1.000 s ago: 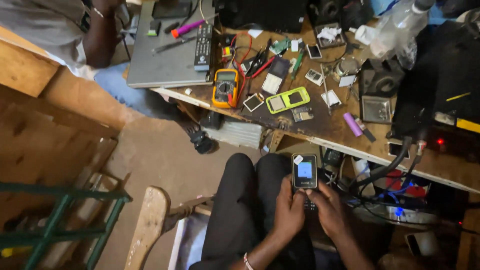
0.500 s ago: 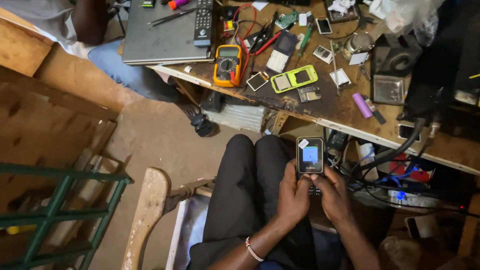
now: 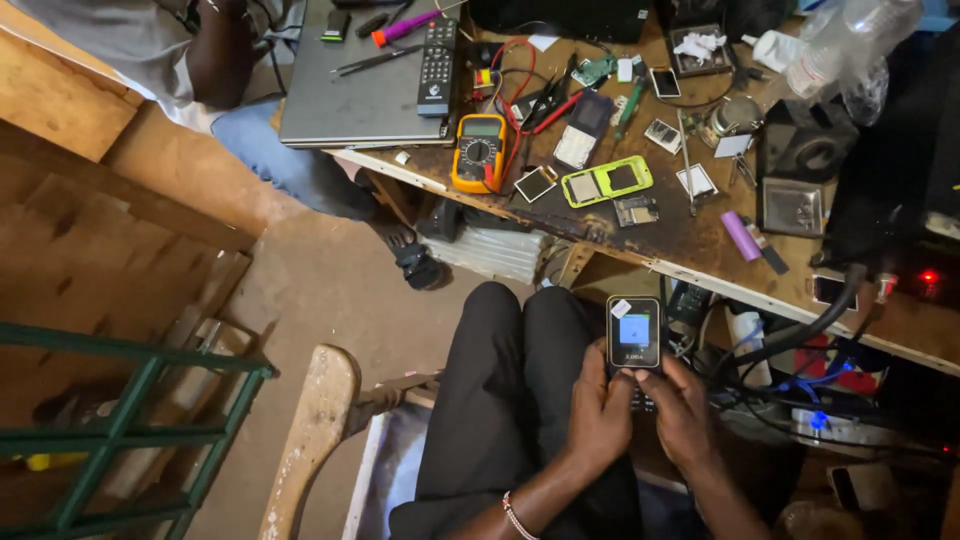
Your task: A person is testing and interacting with a feature phone at a repair bench, pressing buttons on the keypad.
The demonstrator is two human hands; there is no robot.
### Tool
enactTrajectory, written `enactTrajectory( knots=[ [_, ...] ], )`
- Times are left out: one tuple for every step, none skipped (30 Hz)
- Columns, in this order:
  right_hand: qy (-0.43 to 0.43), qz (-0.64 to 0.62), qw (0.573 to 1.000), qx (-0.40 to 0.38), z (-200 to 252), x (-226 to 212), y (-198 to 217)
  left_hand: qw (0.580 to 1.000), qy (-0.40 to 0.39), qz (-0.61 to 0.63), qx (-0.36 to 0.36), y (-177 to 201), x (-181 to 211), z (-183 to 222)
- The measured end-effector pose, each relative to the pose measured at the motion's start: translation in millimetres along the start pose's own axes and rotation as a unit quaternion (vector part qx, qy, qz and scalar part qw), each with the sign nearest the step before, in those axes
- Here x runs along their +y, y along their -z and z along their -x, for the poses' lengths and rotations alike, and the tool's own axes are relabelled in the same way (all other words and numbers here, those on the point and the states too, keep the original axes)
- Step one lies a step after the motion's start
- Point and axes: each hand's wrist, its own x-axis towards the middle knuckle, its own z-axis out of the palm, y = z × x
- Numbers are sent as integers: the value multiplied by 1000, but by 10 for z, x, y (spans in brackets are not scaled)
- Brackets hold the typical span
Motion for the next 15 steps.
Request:
enactTrajectory(
  knots=[
    [0,-1,1000,0,5,-6,-9,1000,0,-1,0,5,-6,5],
    [-2,-4,1000,3,7,-15,-15,1000,15,-16,-1,7,-11,5],
    [-4,-8,1000,7,9,-24,-20,999,31,-31,-2,8,-15,5],
    [-1,-8,1000,8,7,-35,-24,999,28,-31,-4,8,-11,1],
    [-10,1,1000,12,6,-46,-29,999,29,-26,-2,8,-5,-2],
    [-20,13,1000,17,18,-66,-21,999,31,-19,0,-2,4,7],
    [-18,14,1000,19,48,-51,-21,999,29,-17,-2,9,-7,33],
    [-18,37,999,17,27,-42,-14,1000,19,-16,-1,6,-21,24],
    [-18,59,998,16,8,-34,-10,1000,9,-14,1,5,-34,16],
    [-12,60,998,13,-13,-29,-10,1000,3,-13,4,-2,-47,-8],
    [-3,53,999,13,-36,-22,-10,1000,6,-20,8,-9,-63,-34],
    [-1,46,999,14,4,2,-6,999,16,-28,10,-10,-87,-3],
    [-2,46,999,13,16,-30,-15,999,17,-28,11,-15,-111,4],
    [-12,40,999,16,17,-60,-34,1000,6,-22,14,-12,-135,-5],
    [-22,33,999,20,15,-93,-52,1000,-5,-15,16,-12,-158,-16]
  ],
)
